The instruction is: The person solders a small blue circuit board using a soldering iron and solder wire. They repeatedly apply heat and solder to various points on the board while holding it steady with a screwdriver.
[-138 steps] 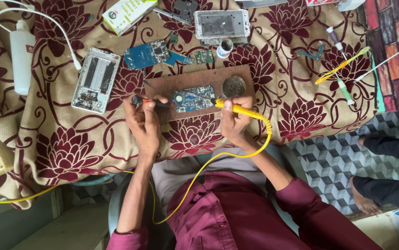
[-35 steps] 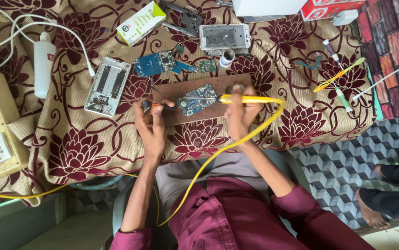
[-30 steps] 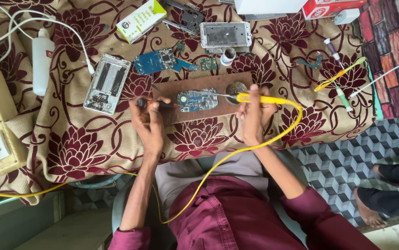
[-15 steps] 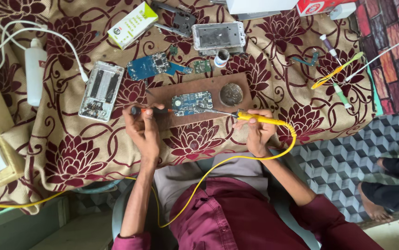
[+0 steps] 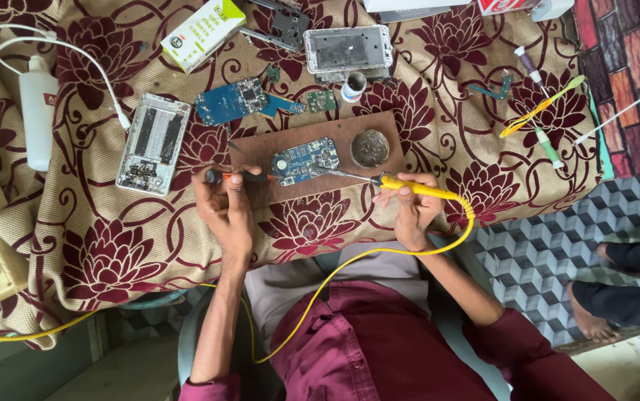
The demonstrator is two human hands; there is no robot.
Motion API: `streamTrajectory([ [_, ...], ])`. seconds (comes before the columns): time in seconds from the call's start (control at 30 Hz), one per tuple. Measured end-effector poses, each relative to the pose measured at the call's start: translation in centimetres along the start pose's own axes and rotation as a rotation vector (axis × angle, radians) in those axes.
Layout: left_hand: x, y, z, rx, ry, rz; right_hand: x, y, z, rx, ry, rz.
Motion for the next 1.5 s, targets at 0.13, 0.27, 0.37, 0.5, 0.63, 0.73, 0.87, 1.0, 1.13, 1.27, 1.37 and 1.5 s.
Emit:
streamTrajectory([
  [0.13,0.0,-0.1,-0.1,-0.052,0.008,0.000,0.2,-0.1,0.0,0.042,-0.027,0.017],
  [0.27,-0.2,-0.1,-0.2,-0.058,0.002,-0.005,0.0,-0.2,0.0,0.020,-0.047,0.044],
  [0.37,0.2,-0.1,-0.2,-0.039,-0.011,-0.007,0.6,-0.3,0.0,-0.011,-0.014,0.030],
  [0.5,0.2,0.0,-0.2,-0.011,-0.025,-0.010,0.7,-0.4,-0.3,-0.042,-0.009,-0.003],
  [0.63,0.2,-0.1,-0.2,-0.041,-0.018,-0.020,0.7,-0.4,-0.3,-0.060,-0.038,0.023],
  [0.73,-0.1,-0.1,0.0,-0.040,0.004,-0.017,0.5,-0.5,-0.5,-0.088,-0.047,0.034],
  [0.87,-0.1,-0.2,0.1,-0.062,0.018,-0.016,0.5,-0.4,-0.5,-0.085,-0.053,0.052],
  [1.0,0.0,-0.1,0.2,-0.019,0.011,-0.029,0.6,-0.6,-0.7,-0.091,-0.024,0.012],
  [1.13,0.1,-0.3,0.2,-0.050,0.014,-0.022,0.8,-0.6,-0.7,-0.072,-0.038,0.022],
  [1.27,0.1,-0.3,0.1,-0.052,0.005,-0.027,0.8,-0.8,-0.9,-0.067,-0.048,0.036],
  [1.37,0.2,-0.2,-0.2,-0.068,0.020,-0.023,0.9,-0.9,-1.1,-0.127,-0.037,0.020],
  [1.5,0.0,-0.1,-0.3,-0.086,0.021,-0.018,1.0,-0.9,-1.3,-0.133,-0.023,0.022],
])
Point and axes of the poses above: each hand's wrist, its own x-axis towards the middle knuckle, its own y-axis out of the back of the hand, z = x × y, the point moved 4 cm from there along x, towards the middle knuckle, and after that the axes turned 1 degree about x, right-handed, at the moved point
